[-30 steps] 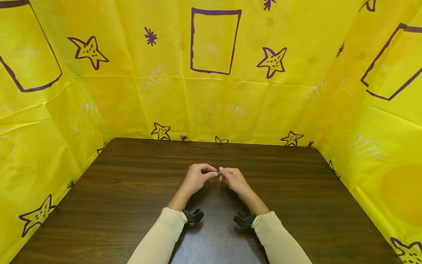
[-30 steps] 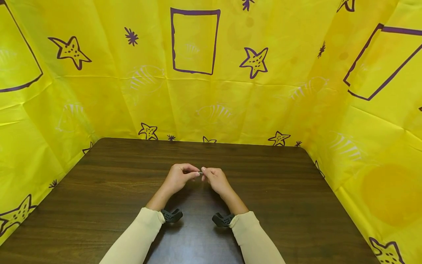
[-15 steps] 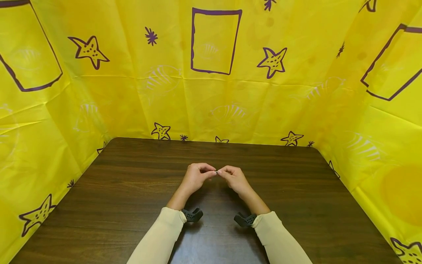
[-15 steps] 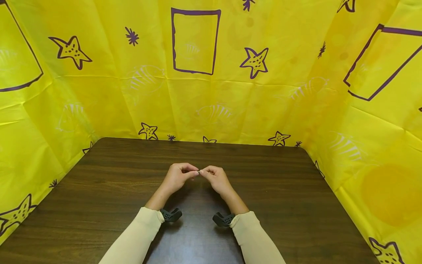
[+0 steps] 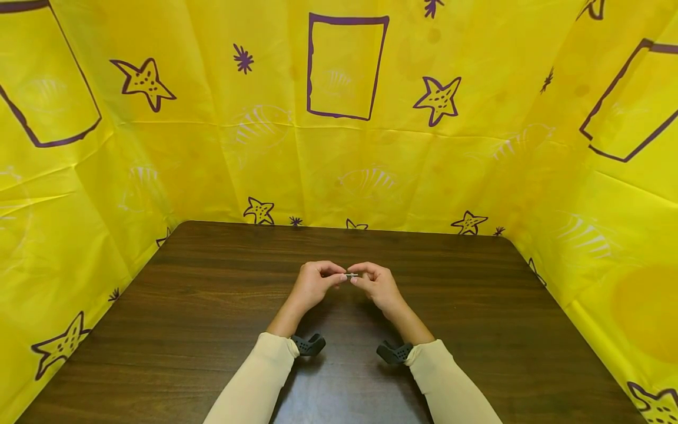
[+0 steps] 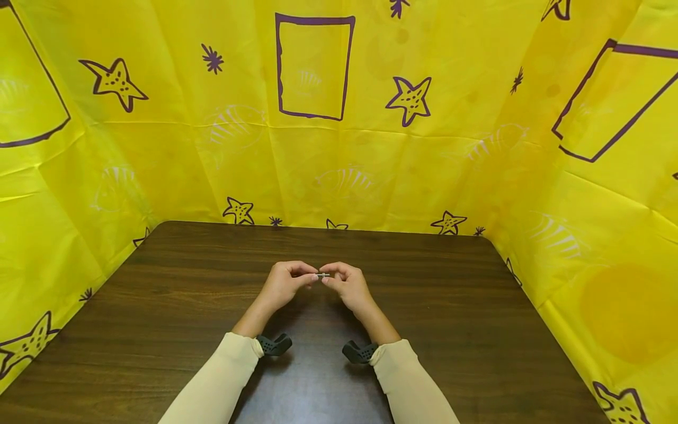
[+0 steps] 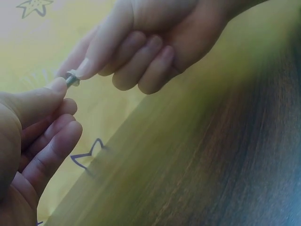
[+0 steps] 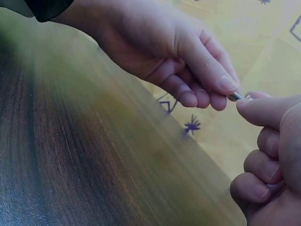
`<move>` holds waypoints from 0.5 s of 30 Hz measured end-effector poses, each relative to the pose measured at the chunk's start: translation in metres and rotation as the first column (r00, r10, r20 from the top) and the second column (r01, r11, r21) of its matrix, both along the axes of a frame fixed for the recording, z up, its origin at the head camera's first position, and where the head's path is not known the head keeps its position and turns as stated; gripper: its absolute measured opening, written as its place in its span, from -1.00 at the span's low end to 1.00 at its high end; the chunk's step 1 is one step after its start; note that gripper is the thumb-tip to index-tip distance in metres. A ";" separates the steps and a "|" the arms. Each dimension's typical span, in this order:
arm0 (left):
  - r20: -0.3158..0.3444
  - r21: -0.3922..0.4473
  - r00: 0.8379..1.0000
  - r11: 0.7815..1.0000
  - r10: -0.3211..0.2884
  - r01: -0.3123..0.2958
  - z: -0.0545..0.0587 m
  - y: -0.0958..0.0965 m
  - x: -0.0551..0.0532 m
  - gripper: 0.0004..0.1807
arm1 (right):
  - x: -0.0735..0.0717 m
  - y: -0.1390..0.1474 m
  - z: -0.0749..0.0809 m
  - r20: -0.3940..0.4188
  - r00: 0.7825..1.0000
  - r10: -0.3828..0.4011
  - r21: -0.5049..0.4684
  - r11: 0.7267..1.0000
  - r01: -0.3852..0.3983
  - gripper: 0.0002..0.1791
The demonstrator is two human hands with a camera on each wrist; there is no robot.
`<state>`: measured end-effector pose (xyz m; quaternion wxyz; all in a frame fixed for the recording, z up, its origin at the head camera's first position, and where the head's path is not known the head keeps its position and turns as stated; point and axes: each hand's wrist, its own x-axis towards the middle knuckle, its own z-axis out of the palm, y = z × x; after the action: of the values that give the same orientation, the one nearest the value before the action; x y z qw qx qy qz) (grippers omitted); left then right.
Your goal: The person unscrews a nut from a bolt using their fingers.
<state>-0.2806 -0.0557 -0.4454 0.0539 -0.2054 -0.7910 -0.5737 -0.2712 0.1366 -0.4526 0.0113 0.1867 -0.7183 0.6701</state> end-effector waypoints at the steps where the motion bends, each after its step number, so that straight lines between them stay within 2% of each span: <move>1: -0.002 0.000 1.000 1.000 0.000 0.000 0.000 0.000 0.000 -0.93 | 0.000 0.000 0.000 -0.012 1.000 -0.003 -0.001 1.000 0.002 -0.74; 6: 0.001 -0.004 1.000 1.000 0.009 -0.009 0.001 -0.001 0.001 -0.94 | 0.000 0.000 -0.001 -0.059 0.998 -0.003 -0.040 0.999 0.001 -0.76; 10: 0.002 -0.001 1.000 1.000 0.013 -0.013 0.001 -0.001 0.001 -0.94 | -0.002 -0.001 -0.006 -0.164 0.986 -0.026 -0.040 0.999 0.019 -0.76; 13: -0.006 -0.005 1.000 1.000 0.012 -0.012 0.000 0.000 0.001 -0.93 | -0.004 -0.002 -0.010 -0.224 0.971 -0.083 0.022 0.996 0.091 -0.79; 15: -0.011 -0.008 1.000 1.000 0.013 -0.013 0.000 0.000 0.001 -0.93 | -0.004 -0.003 -0.012 -0.229 0.965 -0.129 0.075 0.986 0.150 -0.81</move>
<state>-0.2799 -0.0556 -0.4454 0.0609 -0.2036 -0.7943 -0.5692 -0.2757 0.1339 -0.4642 0.1306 0.2100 -0.7537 0.6089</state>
